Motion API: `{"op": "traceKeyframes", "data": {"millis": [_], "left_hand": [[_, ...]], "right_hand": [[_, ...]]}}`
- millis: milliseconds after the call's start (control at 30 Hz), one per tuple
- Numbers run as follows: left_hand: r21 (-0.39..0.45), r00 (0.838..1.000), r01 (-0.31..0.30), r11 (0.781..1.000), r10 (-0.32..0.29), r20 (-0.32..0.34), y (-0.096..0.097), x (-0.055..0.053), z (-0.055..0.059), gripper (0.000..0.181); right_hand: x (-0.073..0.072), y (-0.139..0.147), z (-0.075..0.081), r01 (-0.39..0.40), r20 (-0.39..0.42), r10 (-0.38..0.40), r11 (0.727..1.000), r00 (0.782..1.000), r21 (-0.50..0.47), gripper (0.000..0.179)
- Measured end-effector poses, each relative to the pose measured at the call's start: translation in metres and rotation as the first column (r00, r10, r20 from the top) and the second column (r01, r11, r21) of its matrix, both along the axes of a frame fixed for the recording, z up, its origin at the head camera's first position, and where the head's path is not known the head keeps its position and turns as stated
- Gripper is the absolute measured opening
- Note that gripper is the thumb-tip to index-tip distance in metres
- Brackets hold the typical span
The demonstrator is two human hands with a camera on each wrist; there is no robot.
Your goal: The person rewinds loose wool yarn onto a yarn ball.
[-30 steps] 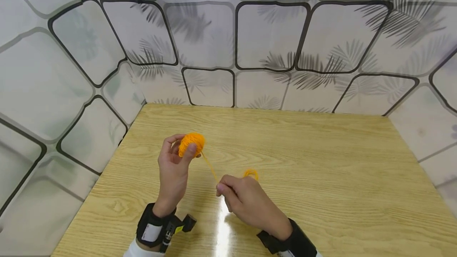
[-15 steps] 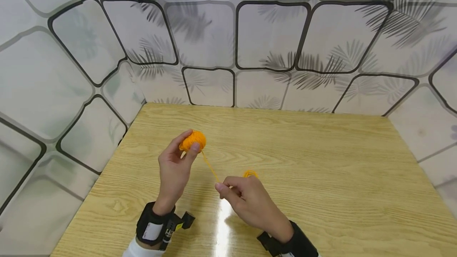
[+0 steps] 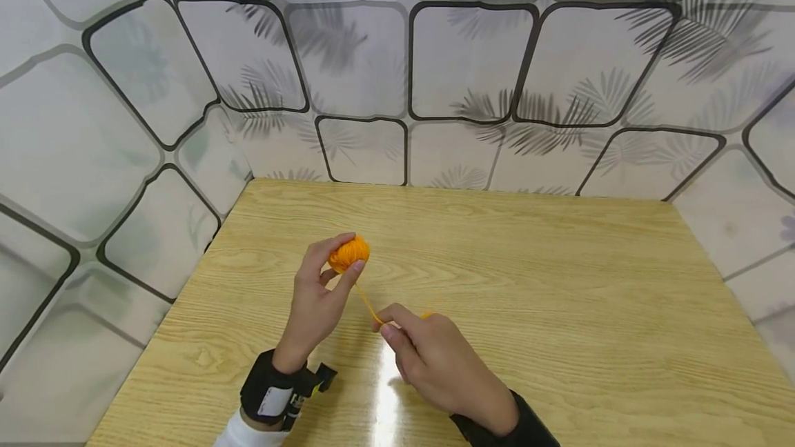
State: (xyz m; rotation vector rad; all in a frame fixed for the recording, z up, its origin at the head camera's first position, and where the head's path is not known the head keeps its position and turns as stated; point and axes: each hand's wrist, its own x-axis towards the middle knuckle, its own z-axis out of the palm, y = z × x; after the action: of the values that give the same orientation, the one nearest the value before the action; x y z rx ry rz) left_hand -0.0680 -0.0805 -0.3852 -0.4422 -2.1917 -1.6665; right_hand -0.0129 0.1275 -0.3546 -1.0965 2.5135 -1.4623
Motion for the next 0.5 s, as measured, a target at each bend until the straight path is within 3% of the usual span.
{"op": "traceKeyframes", "data": {"millis": [133, 267, 400, 500], "left_hand": [[-0.02, 0.994, 0.087, 0.996, -0.085, 0.067, 0.002, 0.003, -0.002, 0.039], [-0.035, 0.976, 0.185, 0.982, -0.179, 0.123, 0.004, 0.008, -0.003, 0.039], [-0.007, 0.938, 0.308, 0.951, -0.303, 0.17, 0.005, 0.013, -0.001, 0.037], [0.052, 0.886, 0.415, 0.908, -0.417, 0.202, 0.006, 0.016, 0.001, 0.037]], "right_hand": [[-0.003, 0.003, 0.01, 0.087, -0.076, -0.092, 0.994, 0.993, -0.067, 0.022], [-0.007, 0.007, 0.022, 0.139, -0.091, -0.154, 0.979, 0.984, -0.148, 0.031], [-0.012, 0.01, 0.029, 0.158, -0.108, -0.188, 0.958, 0.976, -0.238, 0.038], [-0.019, 0.012, 0.034, 0.186, -0.118, -0.228, 0.938, 0.966, -0.292, 0.038]]}}
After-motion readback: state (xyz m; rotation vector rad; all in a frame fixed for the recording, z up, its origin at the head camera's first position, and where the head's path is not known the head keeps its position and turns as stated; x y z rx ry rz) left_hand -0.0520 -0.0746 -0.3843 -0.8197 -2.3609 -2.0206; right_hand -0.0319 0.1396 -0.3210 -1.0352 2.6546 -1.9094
